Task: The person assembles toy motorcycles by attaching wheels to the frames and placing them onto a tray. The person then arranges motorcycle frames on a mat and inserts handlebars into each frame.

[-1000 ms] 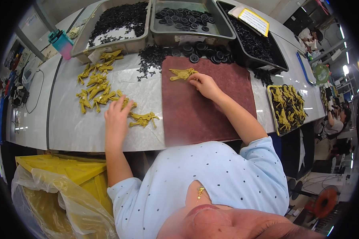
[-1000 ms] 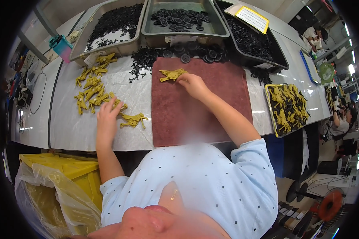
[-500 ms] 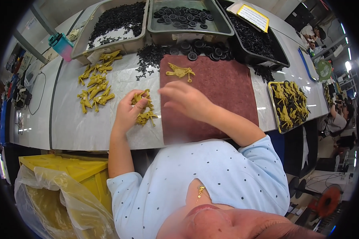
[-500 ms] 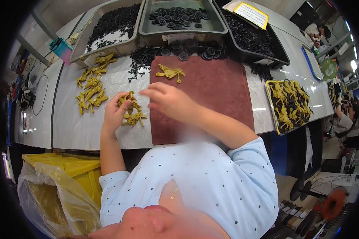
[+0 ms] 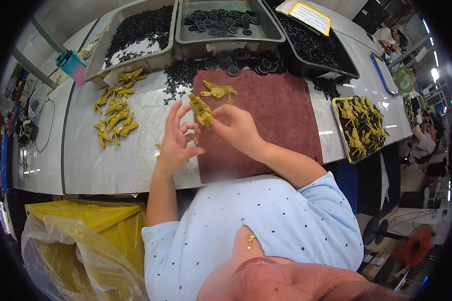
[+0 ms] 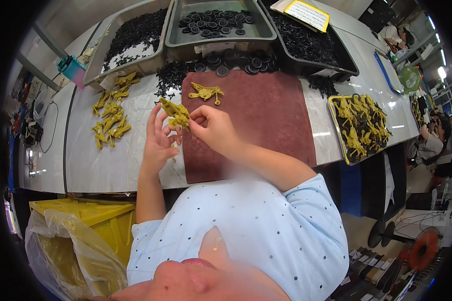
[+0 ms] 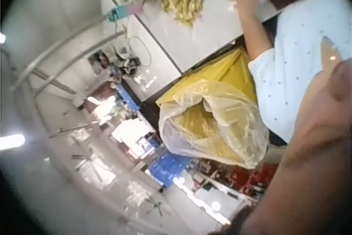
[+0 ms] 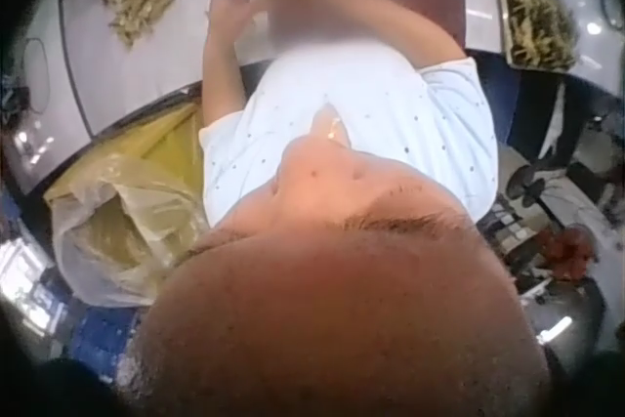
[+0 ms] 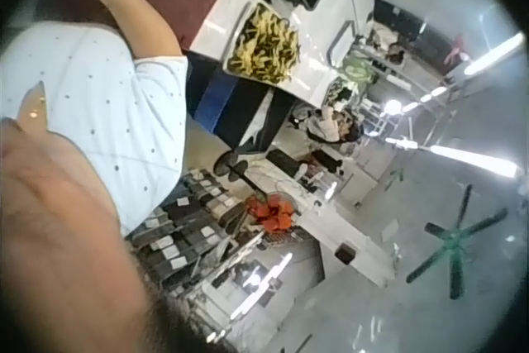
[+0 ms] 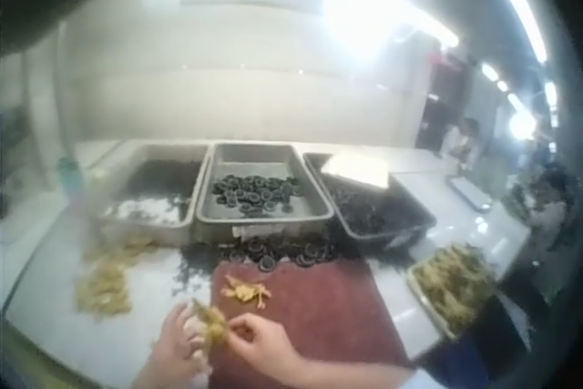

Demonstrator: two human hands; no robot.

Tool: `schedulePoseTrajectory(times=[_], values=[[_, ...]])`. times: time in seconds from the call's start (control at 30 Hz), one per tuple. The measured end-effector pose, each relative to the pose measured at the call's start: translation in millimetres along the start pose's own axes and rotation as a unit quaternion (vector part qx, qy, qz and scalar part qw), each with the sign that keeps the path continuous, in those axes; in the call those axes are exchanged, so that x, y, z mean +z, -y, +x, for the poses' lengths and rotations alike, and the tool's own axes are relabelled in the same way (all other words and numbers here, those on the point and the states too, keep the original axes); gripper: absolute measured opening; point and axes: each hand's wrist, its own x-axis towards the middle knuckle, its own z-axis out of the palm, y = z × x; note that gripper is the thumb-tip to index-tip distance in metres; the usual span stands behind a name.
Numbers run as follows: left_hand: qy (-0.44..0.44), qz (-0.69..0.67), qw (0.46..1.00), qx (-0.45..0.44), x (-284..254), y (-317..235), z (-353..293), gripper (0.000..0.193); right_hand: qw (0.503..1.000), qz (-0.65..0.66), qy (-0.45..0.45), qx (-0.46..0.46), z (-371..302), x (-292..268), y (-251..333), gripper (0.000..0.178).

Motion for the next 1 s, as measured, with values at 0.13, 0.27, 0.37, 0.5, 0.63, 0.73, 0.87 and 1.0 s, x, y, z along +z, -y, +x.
schedulePoseTrajectory(times=[0.13, 0.27, 0.37, 0.5, 0.63, 0.73, 0.87, 1.0], values=[[-0.122, 0.226, 0.963, 0.085, 19, 13, -3, 0.082, 0.999, -0.024, 0.035, -0.03, -9, 7, -13, 0.016], [-0.101, 0.404, 0.907, 0.067, 6, 7, -7, 0.071, 0.99, 0.04, 0.098, 0.096, -13, 0, 1, 0.018], [-0.095, 0.443, 0.89, 0.052, 14, 9, -7, 0.07, 0.974, 0.145, 0.099, 0.141, -11, -1, -5, 0.015], [-0.126, 0.414, 0.902, -0.009, 21, 19, -14, 0.071, 0.958, 0.208, 0.12, 0.159, -12, -1, -10, 0.016], [-0.068, 0.495, 0.866, -0.001, 26, 8, -11, 0.067, 0.952, 0.213, 0.147, 0.165, -19, -8, -9, 0.016], [-0.069, 0.445, 0.891, -0.049, 30, 8, -7, 0.064, 0.96, 0.174, 0.157, 0.152, -23, -17, -4, 0.016], [-0.063, 0.413, 0.905, -0.082, 37, 15, -2, 0.061, 0.965, 0.115, 0.165, 0.171, -26, -33, -1, 0.014], [-0.057, 0.427, 0.902, -0.037, 17, 27, -1, 0.055, 0.975, 0.131, 0.094, 0.15, -35, -64, -9, 0.011]])
